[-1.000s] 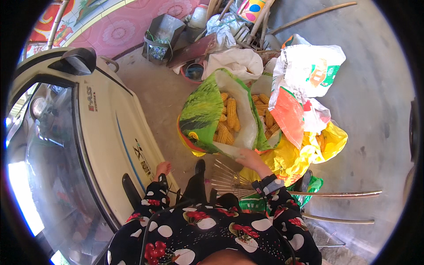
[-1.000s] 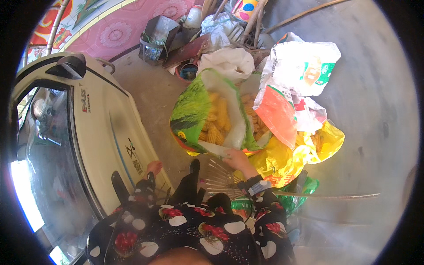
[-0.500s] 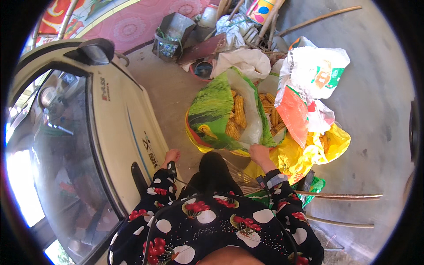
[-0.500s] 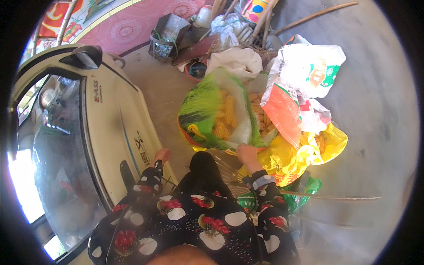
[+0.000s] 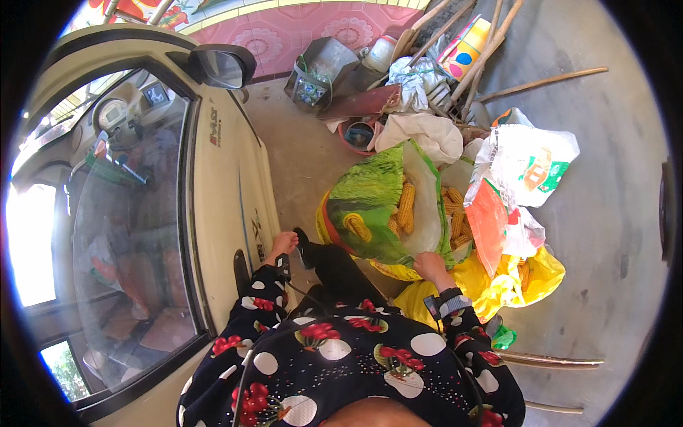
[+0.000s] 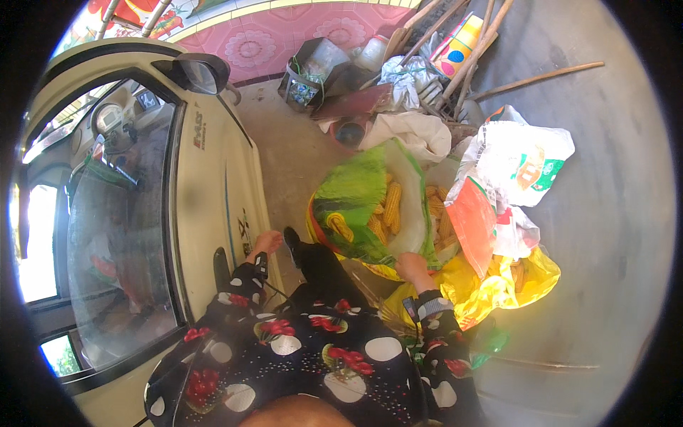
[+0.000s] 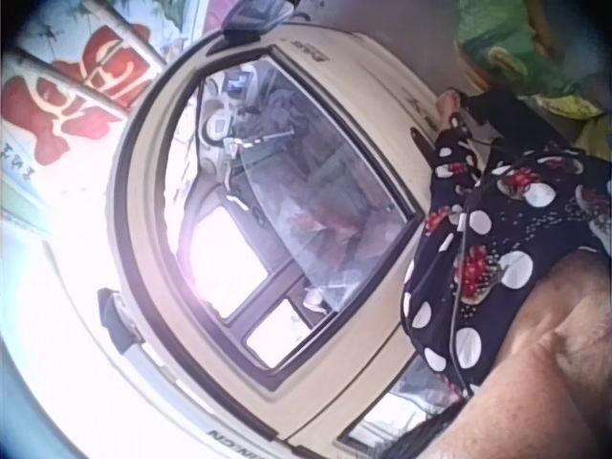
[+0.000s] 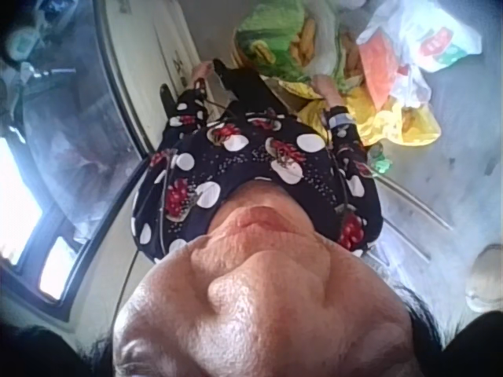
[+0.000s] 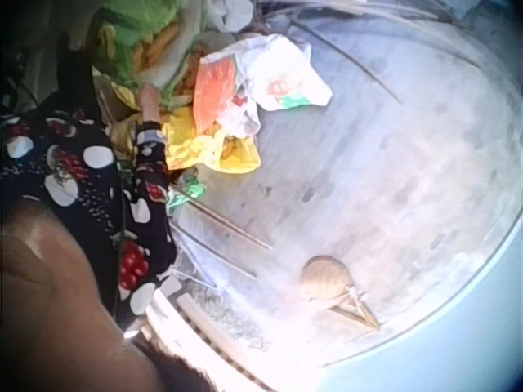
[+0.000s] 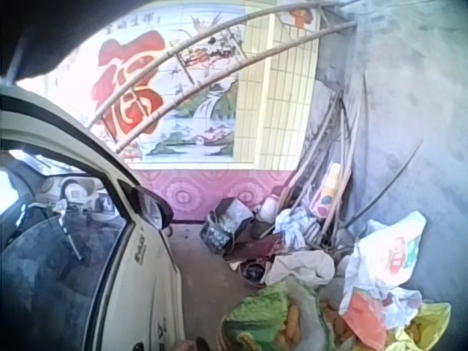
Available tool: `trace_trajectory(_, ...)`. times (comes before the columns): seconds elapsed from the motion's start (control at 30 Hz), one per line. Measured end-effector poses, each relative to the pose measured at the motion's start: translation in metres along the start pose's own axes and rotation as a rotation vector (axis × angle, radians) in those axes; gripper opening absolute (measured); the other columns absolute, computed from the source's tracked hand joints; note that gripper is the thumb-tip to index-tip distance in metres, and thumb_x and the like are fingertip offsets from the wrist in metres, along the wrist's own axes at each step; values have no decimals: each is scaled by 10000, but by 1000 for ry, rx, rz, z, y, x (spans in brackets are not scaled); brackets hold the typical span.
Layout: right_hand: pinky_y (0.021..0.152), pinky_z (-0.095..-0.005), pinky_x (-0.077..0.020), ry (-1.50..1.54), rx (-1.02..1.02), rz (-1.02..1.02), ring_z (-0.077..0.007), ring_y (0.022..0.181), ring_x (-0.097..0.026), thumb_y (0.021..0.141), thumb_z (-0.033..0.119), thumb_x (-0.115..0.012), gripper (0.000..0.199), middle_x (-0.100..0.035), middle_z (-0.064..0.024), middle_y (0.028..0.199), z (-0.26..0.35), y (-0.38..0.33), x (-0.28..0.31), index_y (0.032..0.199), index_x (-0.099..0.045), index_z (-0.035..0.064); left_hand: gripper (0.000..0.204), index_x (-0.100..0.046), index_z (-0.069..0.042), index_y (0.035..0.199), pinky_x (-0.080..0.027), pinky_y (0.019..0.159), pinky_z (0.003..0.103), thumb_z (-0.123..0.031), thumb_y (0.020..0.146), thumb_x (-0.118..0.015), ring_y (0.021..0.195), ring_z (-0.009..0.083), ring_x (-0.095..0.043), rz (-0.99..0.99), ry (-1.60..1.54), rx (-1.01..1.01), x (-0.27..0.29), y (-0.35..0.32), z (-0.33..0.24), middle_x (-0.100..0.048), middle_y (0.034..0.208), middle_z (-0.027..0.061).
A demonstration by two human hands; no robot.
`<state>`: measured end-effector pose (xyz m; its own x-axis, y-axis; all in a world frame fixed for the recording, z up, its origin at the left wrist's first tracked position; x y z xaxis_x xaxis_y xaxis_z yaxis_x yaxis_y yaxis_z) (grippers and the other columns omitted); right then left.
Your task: The person scrubs a stainless steel double sink with a green scouring pad, rinses it, and then walks outside to retrieve a green plastic strip from a bucket. The person stretches the strip while walking back toward the house.
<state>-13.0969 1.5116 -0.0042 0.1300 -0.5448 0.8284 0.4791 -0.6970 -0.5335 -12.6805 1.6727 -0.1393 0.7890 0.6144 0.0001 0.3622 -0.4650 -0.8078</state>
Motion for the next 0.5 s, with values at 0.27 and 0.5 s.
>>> trace_trajectory(0.27,631,-483,-454,76,-75,3,-385,705,-580,705,271,-517,234,-609,-180,733,-4,-6,-15,701,-617,59,271,-571,-19,1011,-450,786,320,-238,855,-535,883,227,-567,-64,-59,173,-1,28,6,-593,992,116)
trace_trajectory(0.5,637,-473,-457,144,-207,44,-384,722,-584,709,261,-499,237,-608,-193,751,-21,6,-30,706,-628,62,338,-553,5,1056,-459,786,326,-243,828,-576,925,238,-569,-9,-18,205,-9,84,-31,-582,1048,137)
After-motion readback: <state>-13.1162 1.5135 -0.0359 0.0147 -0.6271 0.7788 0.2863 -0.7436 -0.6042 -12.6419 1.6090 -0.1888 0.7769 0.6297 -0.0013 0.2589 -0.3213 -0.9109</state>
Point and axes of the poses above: each hand's wrist, its own y-axis towards the middle knuckle, its own x-axis out of the back of the hand, z = x × y, the point moved 1 cm from there along y, towards the middle knuckle
